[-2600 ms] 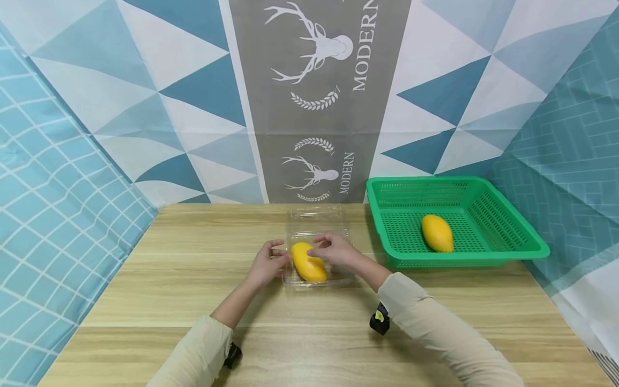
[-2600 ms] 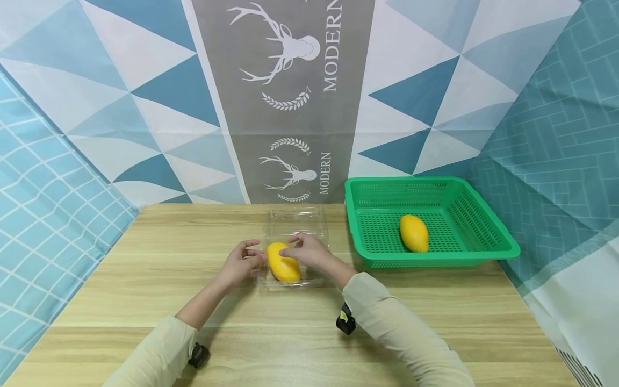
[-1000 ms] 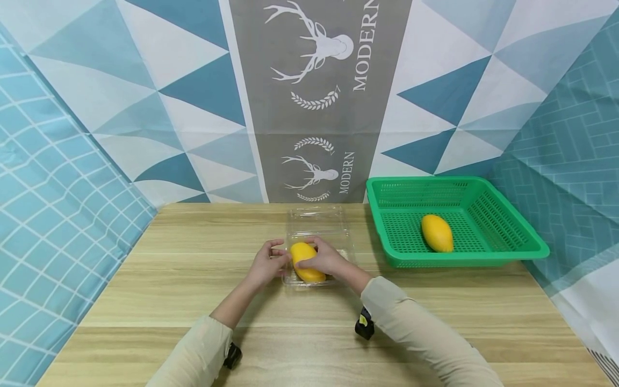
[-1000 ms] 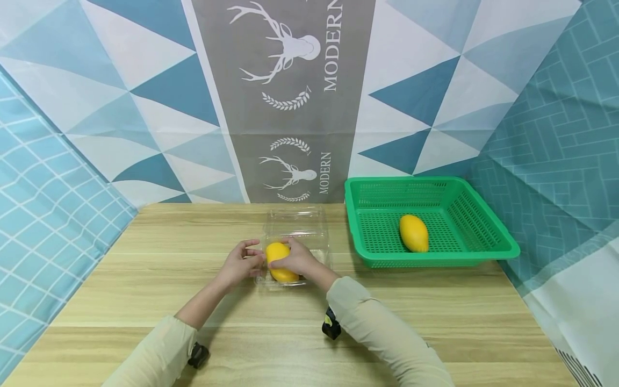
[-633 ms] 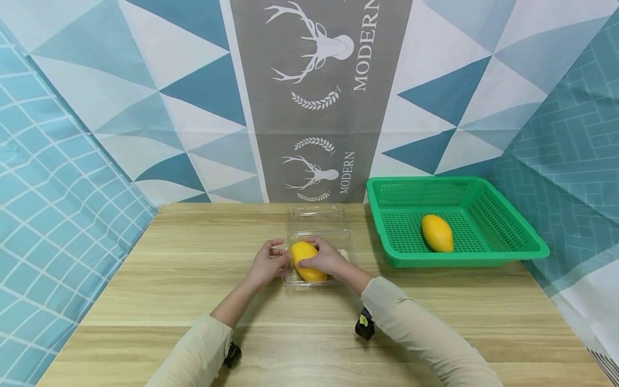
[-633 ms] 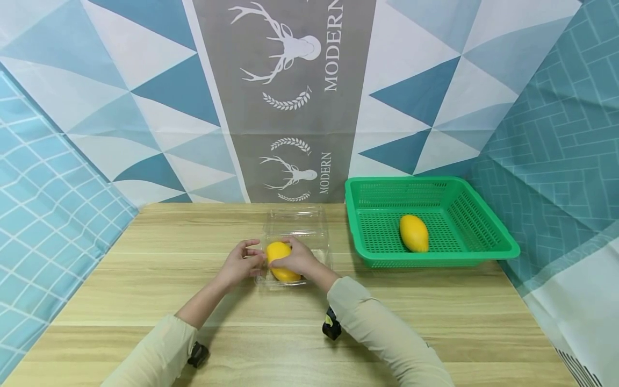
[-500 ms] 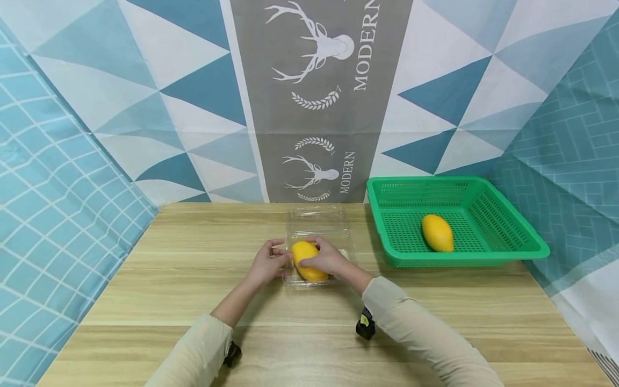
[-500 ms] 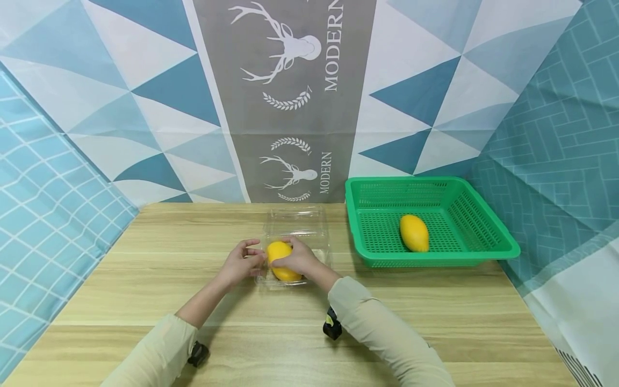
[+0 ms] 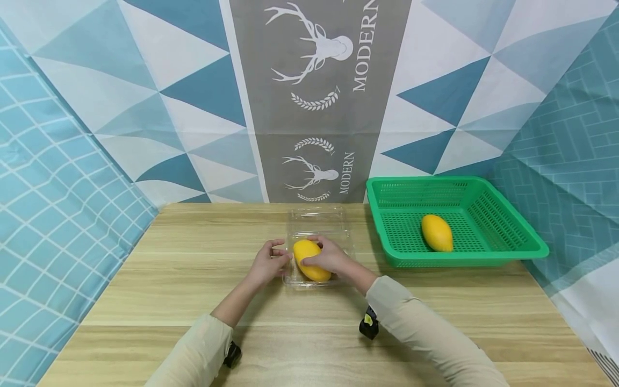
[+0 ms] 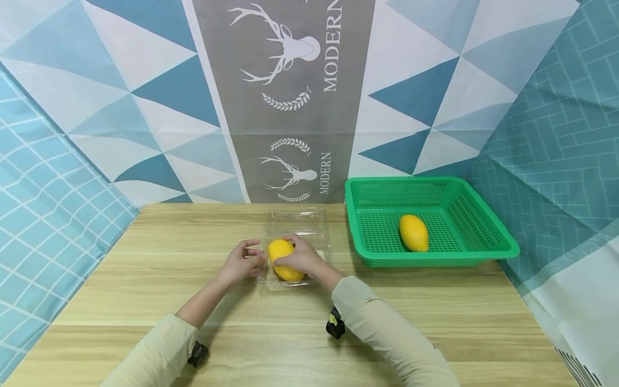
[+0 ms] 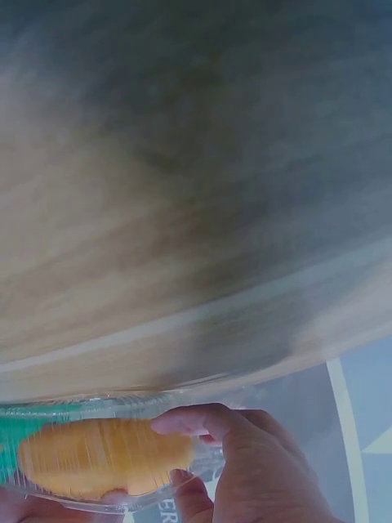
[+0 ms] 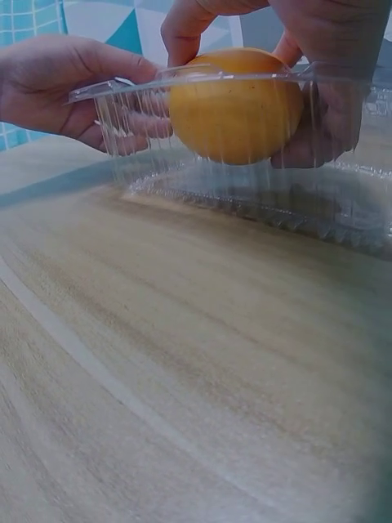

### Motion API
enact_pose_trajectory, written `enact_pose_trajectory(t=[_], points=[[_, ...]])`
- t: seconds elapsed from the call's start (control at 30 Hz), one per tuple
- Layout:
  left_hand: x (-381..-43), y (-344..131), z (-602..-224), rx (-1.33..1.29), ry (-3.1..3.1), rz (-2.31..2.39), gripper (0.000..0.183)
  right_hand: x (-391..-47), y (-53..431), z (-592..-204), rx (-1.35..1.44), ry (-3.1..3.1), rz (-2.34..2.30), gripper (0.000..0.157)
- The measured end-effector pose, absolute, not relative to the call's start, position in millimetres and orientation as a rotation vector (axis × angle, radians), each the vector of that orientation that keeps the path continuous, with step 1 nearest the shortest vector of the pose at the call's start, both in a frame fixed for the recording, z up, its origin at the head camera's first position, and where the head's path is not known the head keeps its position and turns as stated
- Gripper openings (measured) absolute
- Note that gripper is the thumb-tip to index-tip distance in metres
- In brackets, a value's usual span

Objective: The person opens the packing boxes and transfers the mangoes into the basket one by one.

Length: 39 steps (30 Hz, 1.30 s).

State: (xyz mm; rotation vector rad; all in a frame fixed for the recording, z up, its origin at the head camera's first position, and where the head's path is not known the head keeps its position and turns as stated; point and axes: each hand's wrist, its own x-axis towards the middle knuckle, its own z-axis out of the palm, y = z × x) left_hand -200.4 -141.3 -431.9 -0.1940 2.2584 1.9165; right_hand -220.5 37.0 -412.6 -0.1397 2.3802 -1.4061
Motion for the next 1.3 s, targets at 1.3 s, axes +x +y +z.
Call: enact_pose_trajectory(t=[1.3], points=[[-198,-141,-431,-0.168,2.271,1.92,0.052,-222,62,-384,-0.131,2.417,-1.396,0.07]])
